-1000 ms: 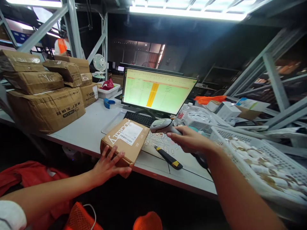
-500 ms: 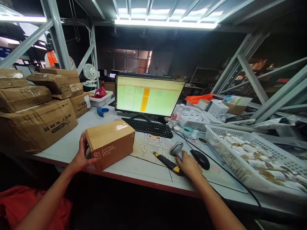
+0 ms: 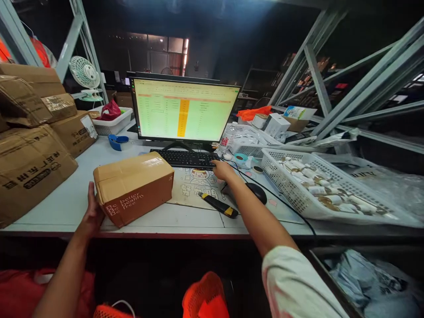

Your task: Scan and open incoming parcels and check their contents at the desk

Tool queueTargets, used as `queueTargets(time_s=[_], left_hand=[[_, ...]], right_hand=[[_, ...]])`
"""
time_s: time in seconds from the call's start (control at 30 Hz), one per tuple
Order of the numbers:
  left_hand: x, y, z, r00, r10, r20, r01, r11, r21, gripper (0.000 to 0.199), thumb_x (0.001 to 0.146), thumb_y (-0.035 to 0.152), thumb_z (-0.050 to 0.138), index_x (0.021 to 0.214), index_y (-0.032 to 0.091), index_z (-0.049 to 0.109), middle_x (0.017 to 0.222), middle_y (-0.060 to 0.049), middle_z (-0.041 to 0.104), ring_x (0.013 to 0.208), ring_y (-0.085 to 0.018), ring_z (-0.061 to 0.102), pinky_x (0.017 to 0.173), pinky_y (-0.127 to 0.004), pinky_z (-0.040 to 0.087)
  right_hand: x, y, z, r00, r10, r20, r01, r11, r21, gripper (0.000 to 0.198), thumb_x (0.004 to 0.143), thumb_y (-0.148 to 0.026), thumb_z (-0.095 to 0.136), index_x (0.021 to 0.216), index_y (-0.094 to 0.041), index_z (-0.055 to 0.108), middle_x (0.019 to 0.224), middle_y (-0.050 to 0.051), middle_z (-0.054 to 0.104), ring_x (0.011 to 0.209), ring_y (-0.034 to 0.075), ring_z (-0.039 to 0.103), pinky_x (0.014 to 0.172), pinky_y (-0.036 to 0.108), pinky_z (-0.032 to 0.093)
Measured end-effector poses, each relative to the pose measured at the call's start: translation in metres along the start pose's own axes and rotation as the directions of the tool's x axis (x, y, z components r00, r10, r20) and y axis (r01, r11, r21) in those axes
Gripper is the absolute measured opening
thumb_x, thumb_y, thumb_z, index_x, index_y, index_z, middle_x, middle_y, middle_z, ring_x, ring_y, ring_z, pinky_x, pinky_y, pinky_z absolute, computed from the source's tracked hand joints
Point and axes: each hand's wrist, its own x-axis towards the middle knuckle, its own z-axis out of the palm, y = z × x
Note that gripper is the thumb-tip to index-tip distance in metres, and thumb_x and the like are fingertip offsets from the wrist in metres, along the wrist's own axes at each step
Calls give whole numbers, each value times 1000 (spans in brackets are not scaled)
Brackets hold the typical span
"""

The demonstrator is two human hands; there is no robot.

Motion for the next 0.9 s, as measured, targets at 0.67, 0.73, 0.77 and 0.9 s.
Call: queueTargets(time_s=[0.67,0.73,0.77,0.9], left_hand=[[18,34,24,950,162,-268,-104,970,218,66,88,70,66,135,23,61,151,-10,56,147,-29,46,124,-39,36],[26,55,41,933,160,-323,-108,979,172,63,90,67,65,134,22,60,140,-10,63,135,-27,57,116,-38,45],[32,64,49,931,99,-350,-55,990,133,63,90,62,67,139,24,56,135,-10,65,127,-26,62,108,-37,51],[58,85,63,913,-206,-353,232,972,33,79,82,25,75,153,28,40,121,-9,67,84,-19,70,67,-27,58]], right_hand=[[55,-28,28,991,18,129,-18,1000,-2,56,92,-22,61,148,-16,56,143,23,60,132,35,61,107,45,50],[50,-27,28,987,54,151,-52,999,-13,53,93,-20,59,145,-10,58,142,26,60,131,36,61,106,46,50],[48,-26,29,983,71,170,-68,997,-19,51,92,-19,60,143,-8,59,141,27,61,130,37,62,105,45,51],[38,-25,28,974,70,218,-66,998,-26,54,92,-20,62,144,-6,58,141,27,61,130,36,62,104,43,51]])
